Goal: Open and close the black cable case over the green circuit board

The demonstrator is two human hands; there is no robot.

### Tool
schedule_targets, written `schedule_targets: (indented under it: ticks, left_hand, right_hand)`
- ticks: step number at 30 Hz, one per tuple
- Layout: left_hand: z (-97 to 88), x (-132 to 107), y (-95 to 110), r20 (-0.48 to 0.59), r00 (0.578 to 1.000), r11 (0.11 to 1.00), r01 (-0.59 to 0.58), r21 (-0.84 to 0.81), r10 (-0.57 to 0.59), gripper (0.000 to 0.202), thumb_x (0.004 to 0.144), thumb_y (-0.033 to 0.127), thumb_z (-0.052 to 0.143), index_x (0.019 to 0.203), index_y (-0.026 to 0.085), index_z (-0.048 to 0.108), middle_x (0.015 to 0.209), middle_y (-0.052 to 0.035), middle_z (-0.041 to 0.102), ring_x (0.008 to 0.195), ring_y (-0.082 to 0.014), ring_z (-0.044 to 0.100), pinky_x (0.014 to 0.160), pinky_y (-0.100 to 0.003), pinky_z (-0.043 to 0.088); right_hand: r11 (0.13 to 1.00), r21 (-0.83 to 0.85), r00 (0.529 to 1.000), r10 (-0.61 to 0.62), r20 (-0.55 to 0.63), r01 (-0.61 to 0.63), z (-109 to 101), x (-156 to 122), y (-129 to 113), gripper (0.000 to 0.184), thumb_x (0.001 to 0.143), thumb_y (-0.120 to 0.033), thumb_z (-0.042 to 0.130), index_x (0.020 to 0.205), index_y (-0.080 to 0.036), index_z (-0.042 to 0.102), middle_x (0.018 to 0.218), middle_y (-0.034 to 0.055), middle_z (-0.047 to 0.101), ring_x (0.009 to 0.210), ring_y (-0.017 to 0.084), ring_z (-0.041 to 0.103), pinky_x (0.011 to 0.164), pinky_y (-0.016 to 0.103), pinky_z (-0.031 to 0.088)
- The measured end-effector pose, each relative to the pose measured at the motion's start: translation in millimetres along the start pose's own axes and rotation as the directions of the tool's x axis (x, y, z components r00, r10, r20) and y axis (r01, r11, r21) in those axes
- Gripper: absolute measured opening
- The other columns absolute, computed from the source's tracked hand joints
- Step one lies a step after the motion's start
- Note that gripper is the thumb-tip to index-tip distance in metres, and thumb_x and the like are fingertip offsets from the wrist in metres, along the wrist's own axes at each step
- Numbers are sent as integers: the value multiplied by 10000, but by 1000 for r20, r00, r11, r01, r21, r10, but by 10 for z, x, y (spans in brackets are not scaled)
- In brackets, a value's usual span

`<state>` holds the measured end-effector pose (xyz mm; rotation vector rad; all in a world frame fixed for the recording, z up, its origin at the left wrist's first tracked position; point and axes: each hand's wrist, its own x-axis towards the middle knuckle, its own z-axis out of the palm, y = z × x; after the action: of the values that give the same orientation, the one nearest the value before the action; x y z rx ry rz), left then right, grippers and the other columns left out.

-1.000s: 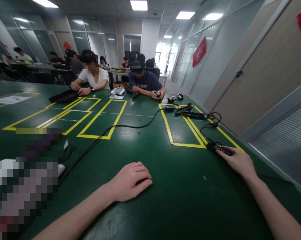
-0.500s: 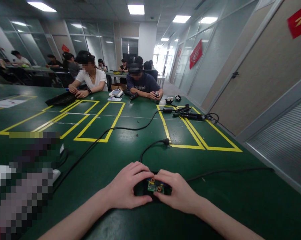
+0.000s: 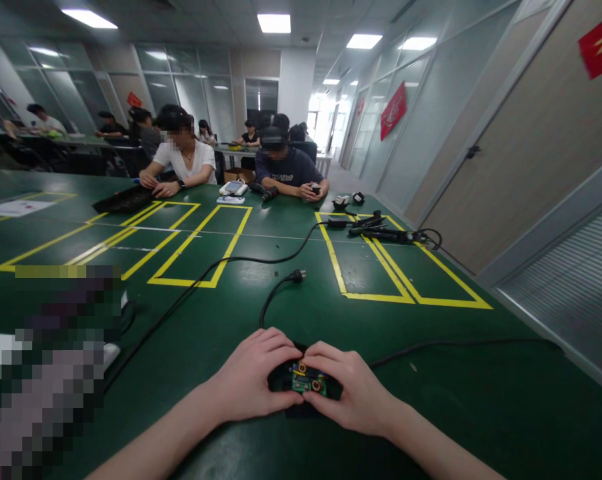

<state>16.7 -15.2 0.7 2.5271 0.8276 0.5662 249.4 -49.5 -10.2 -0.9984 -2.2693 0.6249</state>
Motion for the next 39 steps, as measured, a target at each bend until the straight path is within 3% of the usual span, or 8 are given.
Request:
schedule_targets:
  ticks: [5, 11, 17, 26, 32, 39]
  left_hand:
    - [-11, -8, -5, 43, 999, 999, 32, 1, -32, 520, 742, 482, 879, 1163, 235, 700, 1193, -71, 728, 1106, -276, 650, 977, -411, 493]
    - [-7, -9, 1, 38, 999, 1000, 20, 17, -20, 620, 756, 600, 837, 1238, 237, 694, 1256, -101, 708, 1162, -303, 642, 1028, -443, 493]
    - [-17, -12, 6, 56, 997, 999, 43, 27, -44, 713, 687, 590, 897, 1267, 237, 681, 1281, -97, 702, 1174, -316, 639, 1033, -464, 493]
    - [5, -12, -7, 42, 999, 999, 20, 36, -22, 714, 724, 658, 835, 1278, 235, 681, 1287, -111, 704, 1189, -318, 633, 1043, -469, 489]
    - [4, -4, 7, 49, 998, 997, 47, 56, -49, 782, 693, 615, 881, 1333, 230, 648, 1332, -111, 690, 1224, -327, 626, 1065, -483, 485]
    - [5, -3, -5, 58, 998, 999, 19, 46, -21, 747, 727, 630, 846, 1323, 226, 648, 1321, -113, 700, 1213, -328, 632, 1057, -485, 486]
  right_hand:
    - [998, -58, 999, 23, 26, -21, -24, 14, -16, 225, 912, -278, 651, 1118, -204, 703, 1134, 79, 720, 949, 205, 722, 823, 308, 574]
    - [990, -135, 999, -35, 38, 39, -10, -7, -11, 234, 963, -321, 610, 1144, -198, 693, 1156, 101, 709, 961, 208, 715, 825, 307, 578]
    - [981, -191, 998, -14, 62, 26, 14, -9, -32, 258, 968, -325, 610, 1184, -203, 683, 1208, 105, 698, 997, 220, 715, 813, 308, 577]
    - [981, -193, 1000, -25, 18, 28, 17, -1, -58, 227, 996, -307, 580, 1170, -209, 687, 1163, 103, 724, 965, 210, 731, 778, 291, 580]
    - [981, -191, 999, -17, 38, 24, 34, 3, -49, 233, 987, -317, 592, 1164, -207, 696, 1222, 107, 706, 999, 219, 726, 811, 306, 586]
    - [995, -92, 999, 41, -31, -44, 68, 15, -6, 199, 962, -310, 637, 1123, -222, 713, 1112, 64, 736, 953, 199, 728, 819, 300, 581]
